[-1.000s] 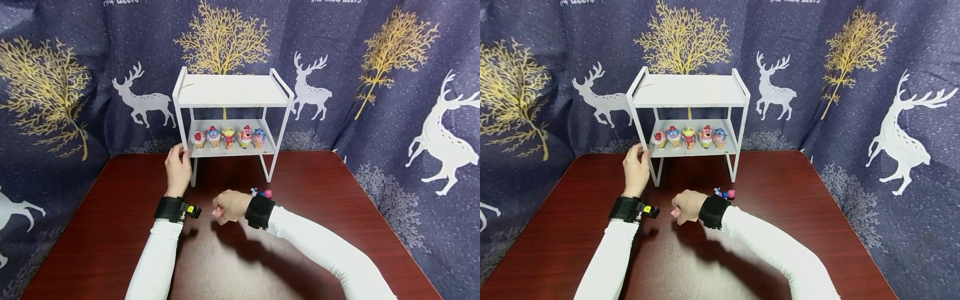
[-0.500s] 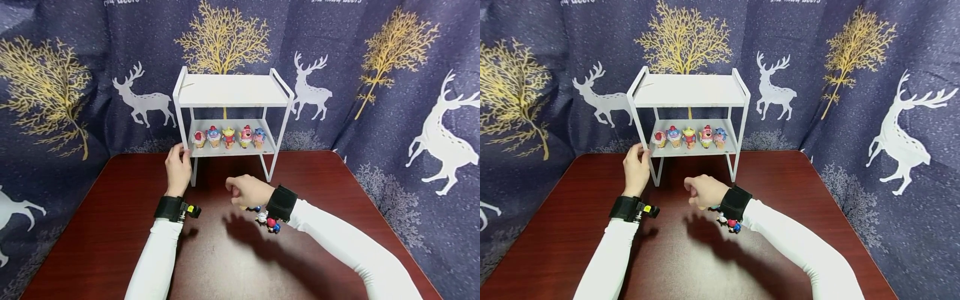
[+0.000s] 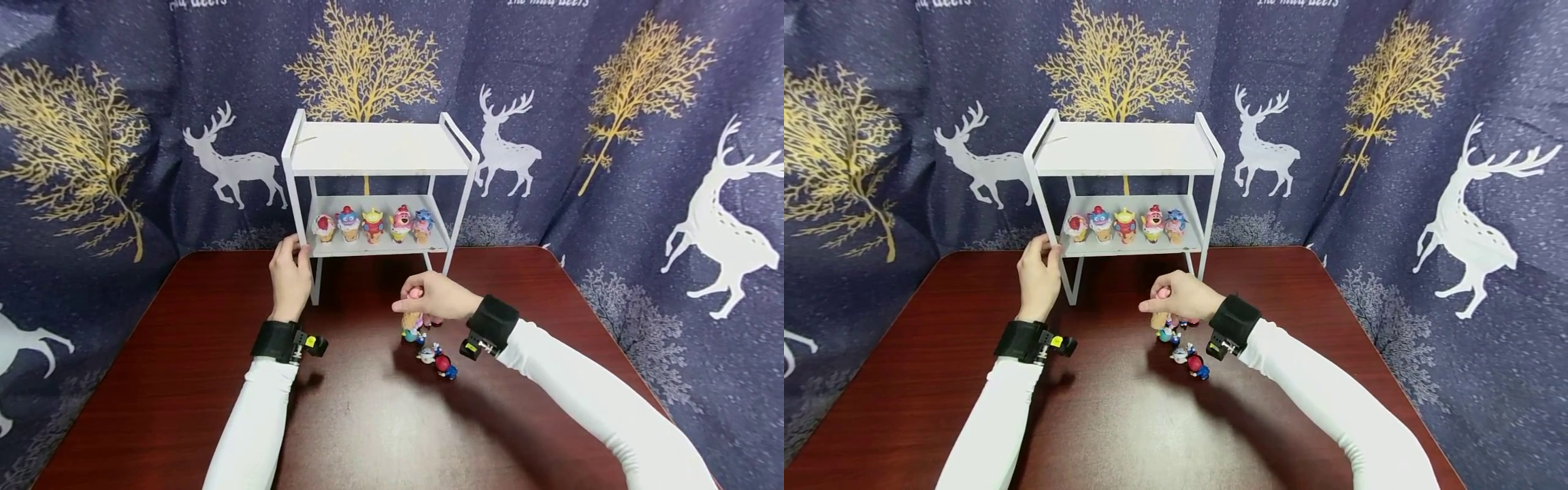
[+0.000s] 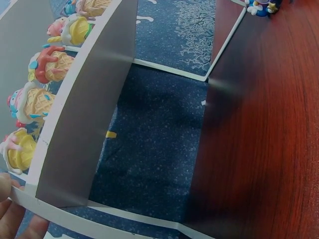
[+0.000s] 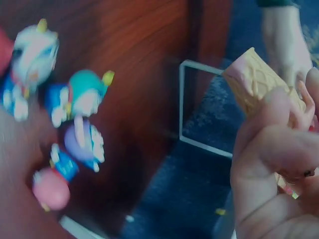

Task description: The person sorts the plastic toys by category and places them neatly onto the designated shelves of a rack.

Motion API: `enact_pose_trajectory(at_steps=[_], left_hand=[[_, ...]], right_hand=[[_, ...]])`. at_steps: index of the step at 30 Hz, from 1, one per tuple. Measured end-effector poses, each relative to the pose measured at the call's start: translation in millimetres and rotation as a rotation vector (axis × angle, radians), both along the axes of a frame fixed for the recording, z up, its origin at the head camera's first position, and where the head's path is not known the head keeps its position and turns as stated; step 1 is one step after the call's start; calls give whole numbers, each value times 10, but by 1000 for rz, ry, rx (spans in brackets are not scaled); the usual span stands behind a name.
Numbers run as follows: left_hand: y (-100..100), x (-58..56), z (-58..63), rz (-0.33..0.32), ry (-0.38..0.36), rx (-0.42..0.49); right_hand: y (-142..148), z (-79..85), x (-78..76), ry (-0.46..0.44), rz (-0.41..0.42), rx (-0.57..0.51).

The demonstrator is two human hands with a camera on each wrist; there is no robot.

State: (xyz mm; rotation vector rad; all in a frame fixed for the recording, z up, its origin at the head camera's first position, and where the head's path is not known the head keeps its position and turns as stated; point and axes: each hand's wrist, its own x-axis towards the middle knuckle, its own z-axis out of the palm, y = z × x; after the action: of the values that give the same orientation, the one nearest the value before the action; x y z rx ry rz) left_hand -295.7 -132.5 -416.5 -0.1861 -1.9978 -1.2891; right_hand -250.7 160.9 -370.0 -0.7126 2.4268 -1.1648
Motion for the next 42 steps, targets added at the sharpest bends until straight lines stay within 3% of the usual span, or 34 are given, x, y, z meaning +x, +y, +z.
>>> enact_pose_trajectory(at_steps=[3,6,12,18,26,42], left_hand=[[2,-1,1,1,-5,-4],[7,5,4,0,-12,-6],[13,22,22,2,-5,-3],[7,25,26,2,-14,-2],[4,11,10,2,-14,-5],[-1,-7,-1,5,-4,3]], right_hand=[[81,-23,-20,-199,-20,-128],[148,-64,-38,-312,-5,-215],[257,-67,-25,-353,69,-285],[353,-26,-14,-247,76,-278],[453,127,1,132,-97,-54],[813,467,-28,381,-341,94]])
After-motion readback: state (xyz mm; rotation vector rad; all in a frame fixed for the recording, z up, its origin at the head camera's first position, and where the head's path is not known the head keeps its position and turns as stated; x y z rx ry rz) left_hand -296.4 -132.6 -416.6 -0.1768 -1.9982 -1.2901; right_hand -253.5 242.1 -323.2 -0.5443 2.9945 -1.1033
